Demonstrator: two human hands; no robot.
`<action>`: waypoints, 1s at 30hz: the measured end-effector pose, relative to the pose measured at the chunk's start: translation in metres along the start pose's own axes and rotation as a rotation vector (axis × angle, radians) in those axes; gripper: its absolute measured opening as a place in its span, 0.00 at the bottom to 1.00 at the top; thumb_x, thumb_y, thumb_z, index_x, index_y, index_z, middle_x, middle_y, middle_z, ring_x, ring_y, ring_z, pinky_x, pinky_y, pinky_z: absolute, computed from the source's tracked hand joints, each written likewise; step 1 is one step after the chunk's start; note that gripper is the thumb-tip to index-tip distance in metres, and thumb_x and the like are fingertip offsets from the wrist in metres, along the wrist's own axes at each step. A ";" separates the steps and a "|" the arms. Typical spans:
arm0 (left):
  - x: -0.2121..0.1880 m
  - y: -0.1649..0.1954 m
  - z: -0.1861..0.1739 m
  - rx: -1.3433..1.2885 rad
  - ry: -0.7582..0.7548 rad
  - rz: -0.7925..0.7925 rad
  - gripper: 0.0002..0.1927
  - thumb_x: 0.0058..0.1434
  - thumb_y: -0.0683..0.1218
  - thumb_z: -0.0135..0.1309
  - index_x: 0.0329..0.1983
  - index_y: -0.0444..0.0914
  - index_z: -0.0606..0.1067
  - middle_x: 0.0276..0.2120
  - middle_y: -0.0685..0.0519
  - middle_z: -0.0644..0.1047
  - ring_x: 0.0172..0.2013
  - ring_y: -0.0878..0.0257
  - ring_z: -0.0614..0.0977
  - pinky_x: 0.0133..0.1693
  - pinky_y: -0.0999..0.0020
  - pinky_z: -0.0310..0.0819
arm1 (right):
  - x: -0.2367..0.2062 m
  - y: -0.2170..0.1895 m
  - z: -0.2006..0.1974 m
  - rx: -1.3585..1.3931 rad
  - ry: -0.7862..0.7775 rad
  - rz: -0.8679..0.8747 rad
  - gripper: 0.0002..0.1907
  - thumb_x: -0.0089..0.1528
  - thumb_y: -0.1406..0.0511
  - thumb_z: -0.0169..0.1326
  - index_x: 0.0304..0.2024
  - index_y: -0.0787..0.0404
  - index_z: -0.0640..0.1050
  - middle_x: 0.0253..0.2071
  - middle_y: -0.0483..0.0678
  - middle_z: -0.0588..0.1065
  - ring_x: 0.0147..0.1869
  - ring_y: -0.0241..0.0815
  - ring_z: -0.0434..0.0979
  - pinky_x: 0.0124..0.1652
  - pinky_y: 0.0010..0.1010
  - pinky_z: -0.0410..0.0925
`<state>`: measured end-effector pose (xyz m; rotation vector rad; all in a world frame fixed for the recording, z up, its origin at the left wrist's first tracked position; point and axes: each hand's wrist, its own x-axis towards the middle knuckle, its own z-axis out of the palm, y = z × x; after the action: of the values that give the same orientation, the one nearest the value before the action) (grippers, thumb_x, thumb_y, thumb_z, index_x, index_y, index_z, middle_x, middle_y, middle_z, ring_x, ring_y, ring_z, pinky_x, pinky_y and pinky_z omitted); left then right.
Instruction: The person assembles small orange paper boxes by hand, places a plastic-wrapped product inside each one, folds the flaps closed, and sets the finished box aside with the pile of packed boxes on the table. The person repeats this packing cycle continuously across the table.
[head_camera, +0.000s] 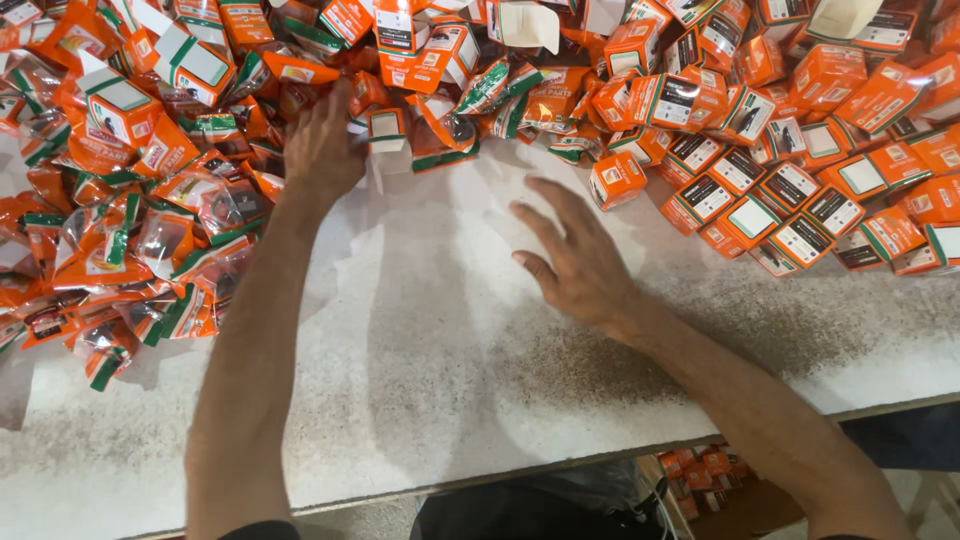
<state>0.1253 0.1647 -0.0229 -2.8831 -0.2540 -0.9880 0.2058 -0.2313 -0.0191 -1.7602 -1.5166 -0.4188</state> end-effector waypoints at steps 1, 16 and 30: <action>0.003 0.000 0.003 -0.009 0.010 -0.043 0.29 0.55 0.44 0.61 0.61 0.34 0.71 0.44 0.38 0.77 0.44 0.37 0.78 0.50 0.40 0.69 | 0.000 -0.003 0.002 0.015 -0.024 -0.010 0.28 0.65 0.61 0.60 0.65 0.62 0.68 0.71 0.58 0.62 0.73 0.62 0.64 0.68 0.50 0.63; -0.022 0.159 -0.045 -0.770 -0.310 -0.149 0.10 0.59 0.43 0.56 0.43 0.35 0.78 0.37 0.46 0.82 0.37 0.51 0.86 0.41 0.57 0.79 | -0.009 -0.004 0.009 0.208 -0.140 0.284 0.34 0.64 0.64 0.60 0.69 0.57 0.61 0.63 0.60 0.72 0.64 0.56 0.75 0.58 0.41 0.73; 0.001 0.080 0.009 -0.059 -0.311 0.095 0.23 0.64 0.48 0.64 0.56 0.35 0.70 0.44 0.40 0.75 0.35 0.42 0.81 0.34 0.48 0.77 | -0.017 0.003 0.014 0.511 -0.235 0.433 0.32 0.65 0.60 0.59 0.64 0.67 0.62 0.58 0.60 0.73 0.65 0.54 0.75 0.59 0.42 0.69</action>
<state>0.1461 0.0872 -0.0314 -3.0612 -0.1062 -0.5380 0.2016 -0.2330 -0.0416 -1.6866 -1.2007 0.3750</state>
